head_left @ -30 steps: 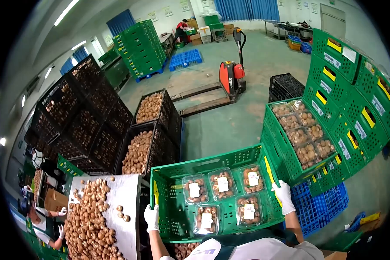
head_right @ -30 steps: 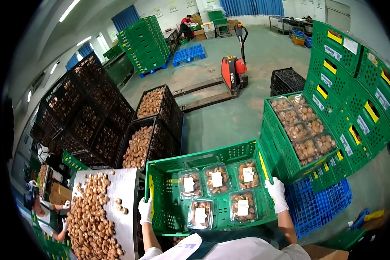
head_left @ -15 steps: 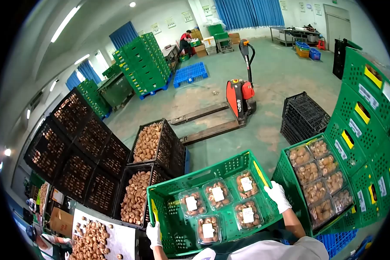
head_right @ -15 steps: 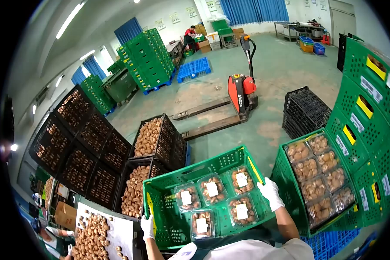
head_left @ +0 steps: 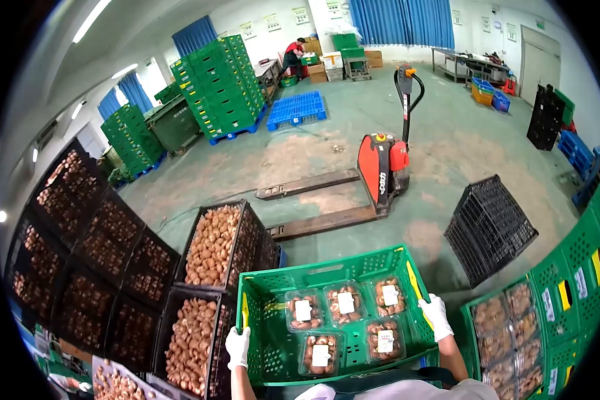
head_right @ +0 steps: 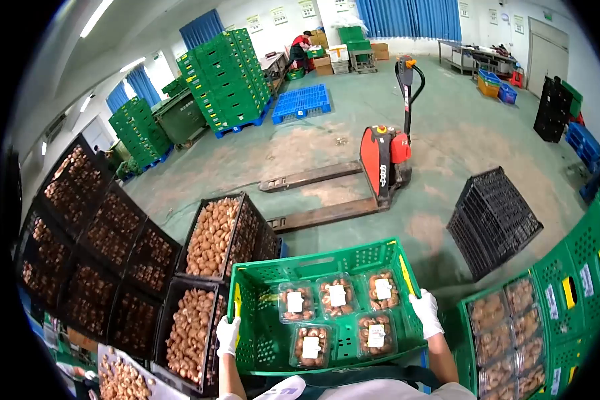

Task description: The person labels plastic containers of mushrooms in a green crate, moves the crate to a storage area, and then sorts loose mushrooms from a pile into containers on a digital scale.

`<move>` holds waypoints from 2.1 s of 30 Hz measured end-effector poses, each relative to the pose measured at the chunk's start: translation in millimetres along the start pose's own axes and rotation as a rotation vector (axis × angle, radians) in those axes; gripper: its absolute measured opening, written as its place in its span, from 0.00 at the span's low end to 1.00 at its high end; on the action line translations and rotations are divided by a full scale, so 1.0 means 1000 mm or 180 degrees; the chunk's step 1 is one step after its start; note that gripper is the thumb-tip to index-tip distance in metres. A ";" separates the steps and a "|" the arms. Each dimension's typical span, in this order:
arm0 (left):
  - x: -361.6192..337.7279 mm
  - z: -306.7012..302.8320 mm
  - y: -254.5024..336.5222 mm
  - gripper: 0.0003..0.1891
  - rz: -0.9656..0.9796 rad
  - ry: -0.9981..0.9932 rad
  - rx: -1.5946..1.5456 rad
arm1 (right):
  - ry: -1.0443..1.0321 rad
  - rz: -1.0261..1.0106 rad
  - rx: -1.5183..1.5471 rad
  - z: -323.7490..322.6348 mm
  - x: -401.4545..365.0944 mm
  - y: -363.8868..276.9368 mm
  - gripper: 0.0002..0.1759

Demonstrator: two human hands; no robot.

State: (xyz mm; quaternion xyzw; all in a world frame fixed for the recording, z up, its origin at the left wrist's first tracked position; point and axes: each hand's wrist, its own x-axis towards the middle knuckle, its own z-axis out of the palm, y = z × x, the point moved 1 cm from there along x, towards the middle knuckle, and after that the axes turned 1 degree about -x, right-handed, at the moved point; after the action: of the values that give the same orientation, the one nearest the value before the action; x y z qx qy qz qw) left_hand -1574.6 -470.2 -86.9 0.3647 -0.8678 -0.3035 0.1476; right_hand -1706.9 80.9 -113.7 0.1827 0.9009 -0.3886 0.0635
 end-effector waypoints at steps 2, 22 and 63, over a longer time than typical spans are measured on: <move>0.052 0.025 0.041 0.19 -0.0069 -0.0331 0.0435 | 0.0066 0.0064 -0.0115 0.008 0.035 -0.016 0.13; 0.231 0.340 0.013 0.13 -0.2073 -0.1766 -0.0624 | -0.0098 0.1479 0.0527 0.150 0.260 0.089 0.10; -0.020 0.190 0.424 0.23 0.1091 -0.4536 -0.2675 | -0.3040 -0.2128 -0.3356 0.173 0.355 0.047 0.16</move>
State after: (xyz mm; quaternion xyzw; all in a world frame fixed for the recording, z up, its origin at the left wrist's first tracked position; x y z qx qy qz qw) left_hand -1882.2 -143.4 34.5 -0.1358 -0.6117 -0.7320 -0.2676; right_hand -2022.4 84.8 -355.5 -0.3391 0.8488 0.0553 0.4019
